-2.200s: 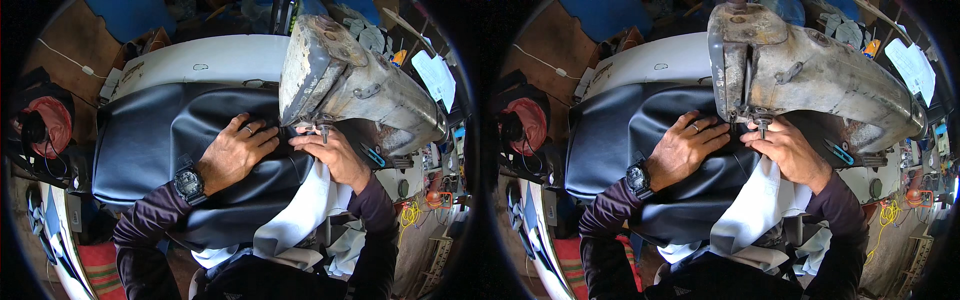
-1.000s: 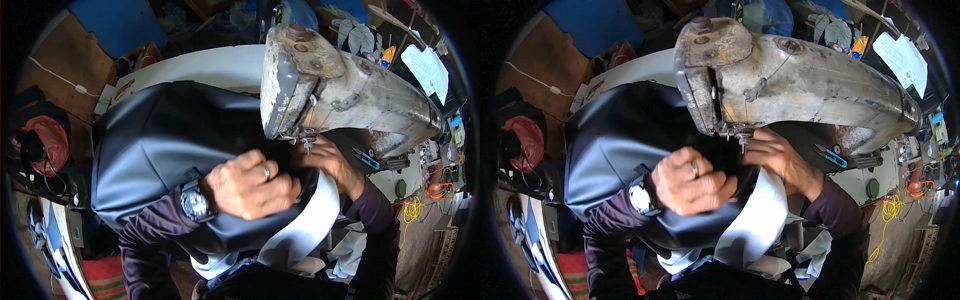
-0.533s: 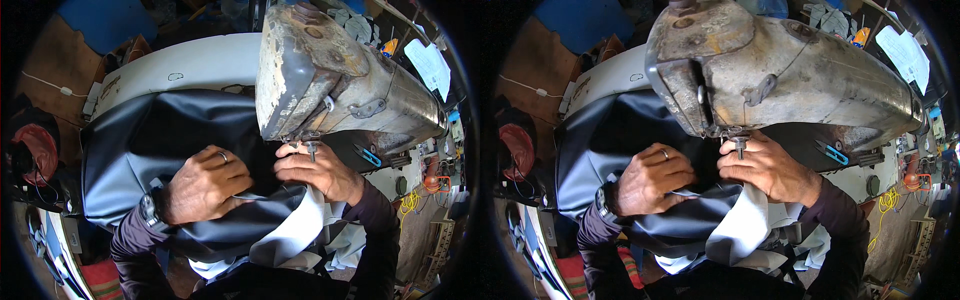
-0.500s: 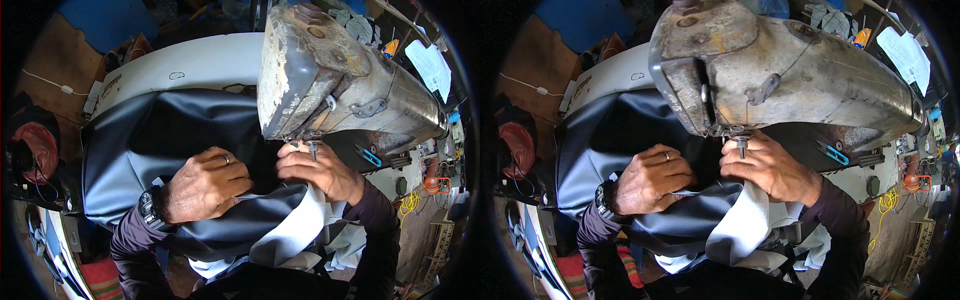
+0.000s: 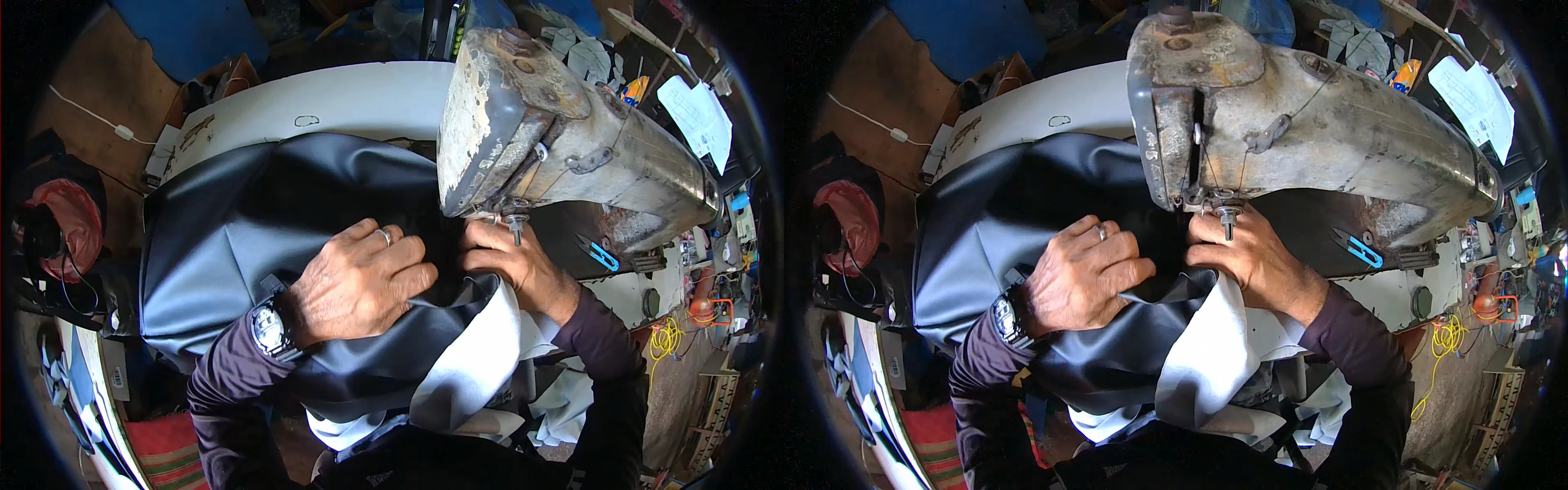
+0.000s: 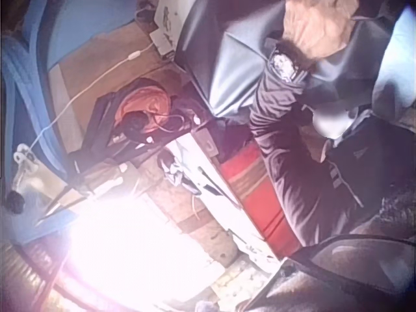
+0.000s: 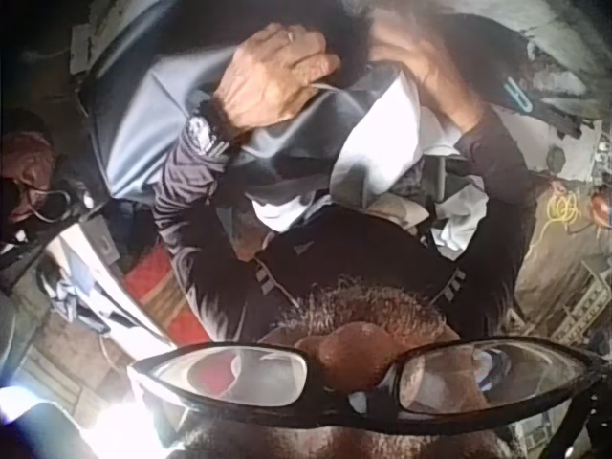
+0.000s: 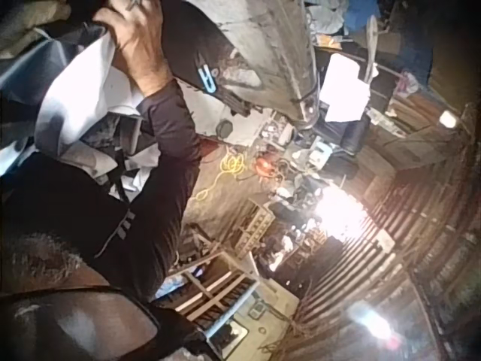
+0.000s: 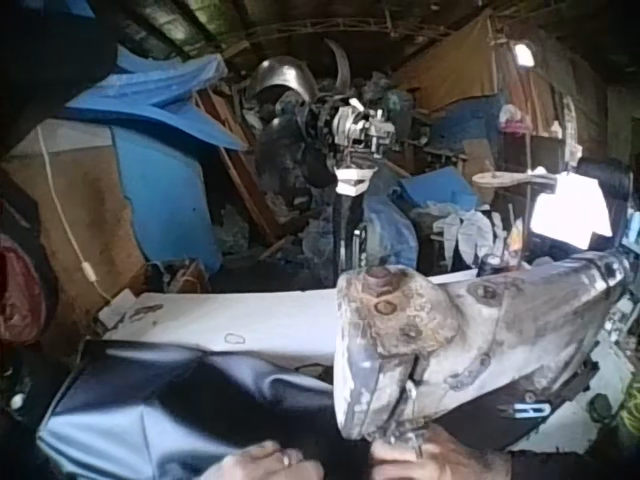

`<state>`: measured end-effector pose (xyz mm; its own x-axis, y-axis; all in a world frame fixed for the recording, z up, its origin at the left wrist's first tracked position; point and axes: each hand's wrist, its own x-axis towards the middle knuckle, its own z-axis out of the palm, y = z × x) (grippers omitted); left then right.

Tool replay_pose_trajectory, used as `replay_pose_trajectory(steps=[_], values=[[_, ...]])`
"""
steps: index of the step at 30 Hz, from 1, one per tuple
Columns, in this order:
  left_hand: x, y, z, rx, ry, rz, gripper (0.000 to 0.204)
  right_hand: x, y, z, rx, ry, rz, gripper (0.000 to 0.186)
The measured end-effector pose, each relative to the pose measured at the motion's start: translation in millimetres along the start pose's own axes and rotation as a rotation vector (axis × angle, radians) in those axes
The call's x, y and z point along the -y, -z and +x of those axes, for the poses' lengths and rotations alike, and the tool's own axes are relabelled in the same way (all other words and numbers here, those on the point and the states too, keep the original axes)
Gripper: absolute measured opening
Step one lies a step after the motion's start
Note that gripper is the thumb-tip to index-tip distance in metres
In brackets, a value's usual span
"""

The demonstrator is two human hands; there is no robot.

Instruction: Sew pieces of black and white upholstery material together using an industrial sewing machine.

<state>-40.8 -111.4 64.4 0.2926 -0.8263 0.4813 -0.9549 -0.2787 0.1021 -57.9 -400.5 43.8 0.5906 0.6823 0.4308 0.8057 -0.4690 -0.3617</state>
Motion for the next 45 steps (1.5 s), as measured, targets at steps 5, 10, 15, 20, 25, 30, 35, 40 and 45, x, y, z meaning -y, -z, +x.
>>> replay_pose_trajectory(steps=[5,10,15,20,25,30,35,40,45], values=[[-3,-6,-2,0.078,0.21,-0.23,0.054,-2,-10,-6,-0.077,0.012,0.023,0.024],[-6,-8,-7,0.24,0.125,-0.084,0.067,8,-2,-7,0.009,0.039,-0.1,0.014],[-13,-10,0,0.205,0.085,0.058,0.049,13,-2,-16,0.111,-0.046,-0.201,0.02],[-12,-14,-3,0.195,0.017,0.076,0.038,12,-2,-17,0.179,-0.066,-0.083,0.025],[-15,-14,-6,0.259,0.017,0.073,0.041,7,0,-25,0.169,-0.056,0.109,0.03],[-19,-4,2,0.363,0.178,-0.118,0.054,3,9,-24,0.189,-0.032,0.243,0.033],[-21,-14,-4,0.446,0.232,-0.108,0.065,3,18,-21,0.251,-0.057,0.23,0.035],[-28,-22,-10,0.331,0.113,0.018,0.06,1,22,-20,0.241,-0.016,0.173,0.033],[-47,-25,-12,0.326,0.186,0.098,0.058,2,27,-20,0.294,0.002,0.135,0.035]])
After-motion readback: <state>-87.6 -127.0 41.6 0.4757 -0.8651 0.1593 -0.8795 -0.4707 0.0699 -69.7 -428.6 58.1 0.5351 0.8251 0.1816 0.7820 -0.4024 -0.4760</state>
